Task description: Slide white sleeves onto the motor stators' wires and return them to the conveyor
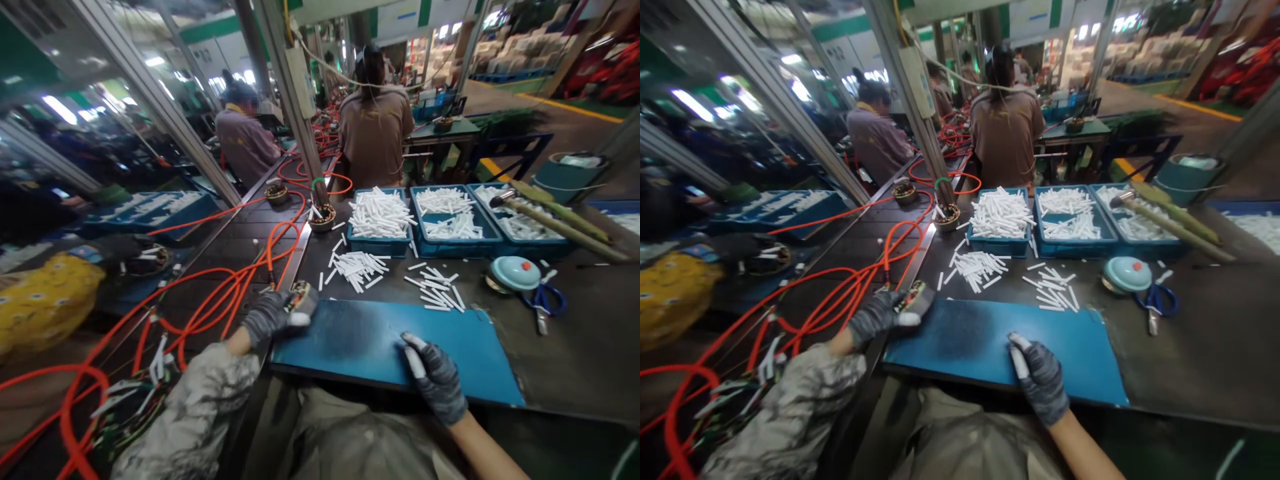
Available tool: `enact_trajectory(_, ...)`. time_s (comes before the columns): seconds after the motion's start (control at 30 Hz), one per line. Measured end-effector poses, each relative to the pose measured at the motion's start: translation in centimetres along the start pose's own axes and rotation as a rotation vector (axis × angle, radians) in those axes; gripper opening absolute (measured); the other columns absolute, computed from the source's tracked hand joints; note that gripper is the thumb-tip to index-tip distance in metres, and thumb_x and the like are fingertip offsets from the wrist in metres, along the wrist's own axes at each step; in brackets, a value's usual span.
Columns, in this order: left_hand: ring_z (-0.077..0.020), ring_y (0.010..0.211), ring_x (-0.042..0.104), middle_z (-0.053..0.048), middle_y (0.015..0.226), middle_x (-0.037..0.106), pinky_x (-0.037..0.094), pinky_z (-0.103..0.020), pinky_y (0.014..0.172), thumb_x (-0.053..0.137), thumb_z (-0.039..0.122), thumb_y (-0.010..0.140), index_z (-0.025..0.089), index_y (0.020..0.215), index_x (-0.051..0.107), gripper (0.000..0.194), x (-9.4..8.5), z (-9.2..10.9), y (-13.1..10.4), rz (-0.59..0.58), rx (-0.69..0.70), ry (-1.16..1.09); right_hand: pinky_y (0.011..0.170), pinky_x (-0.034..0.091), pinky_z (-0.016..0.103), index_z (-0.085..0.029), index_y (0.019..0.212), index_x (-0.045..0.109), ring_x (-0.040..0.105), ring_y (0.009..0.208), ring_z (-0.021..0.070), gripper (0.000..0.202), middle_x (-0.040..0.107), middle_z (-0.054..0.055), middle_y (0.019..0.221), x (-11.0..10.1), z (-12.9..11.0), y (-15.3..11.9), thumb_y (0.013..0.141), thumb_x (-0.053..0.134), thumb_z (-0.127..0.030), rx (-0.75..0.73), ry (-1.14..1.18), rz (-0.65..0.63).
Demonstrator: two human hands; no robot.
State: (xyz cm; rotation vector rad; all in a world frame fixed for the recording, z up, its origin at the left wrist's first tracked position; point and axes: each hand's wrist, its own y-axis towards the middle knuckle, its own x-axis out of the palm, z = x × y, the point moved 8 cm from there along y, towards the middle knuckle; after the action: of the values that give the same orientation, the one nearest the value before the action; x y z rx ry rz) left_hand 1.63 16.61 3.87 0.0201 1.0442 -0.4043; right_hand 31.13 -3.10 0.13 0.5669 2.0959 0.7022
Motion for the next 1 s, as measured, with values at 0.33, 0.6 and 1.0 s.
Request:
enact_trajectory(0.33,-0.0238,0.137,0.054,-0.01,0.15,0.055,0.04,-0.043,0.118,0.046,0.022,0.095,0.024,0.14,0.058,0.047,-1.4,11.2,-2.6,-0.107,0.8,0.07,0.107,0.051,0.049,-0.019,0.14,0.057,0.058,0.128,0.0299,0.049,0.065,0.015,0.137,7.8,-9.3,4.2,0.092,0.061,-0.025,-0.269,0.157,-0.312)
enact_trajectory(0.6,-0.0373,0.136,0.05,-0.012,0.122,0.073,0.022,-0.062,0.119,0.071,0.021,0.075,0.021,0.113,0.075,0.037,0.0,8.0,4.7,-0.294,0.591,0.838,0.113,0.04,0.051,-0.023,0.155,0.041,0.065,0.116,0.0297,0.072,0.073,0.012,0.122,14.7,-10.6,5.0,0.09,0.067,-0.038,-0.112,0.184,-0.69)
enact_trajectory(1.0,-0.0204,0.099,0.071,-0.007,0.112,0.076,0.052,-0.029,0.091,0.06,0.045,0.089,0.018,0.131,0.065,0.05,-0.5,7.0,-1.8,-0.35,0.375,0.245,0.108,0.042,0.048,-0.027,0.135,0.064,0.059,0.125,0.0268,0.04,0.073,0.006,0.126,6.2,-3.1,6.9,0.101,0.053,-0.045,-0.245,0.467,-0.659)
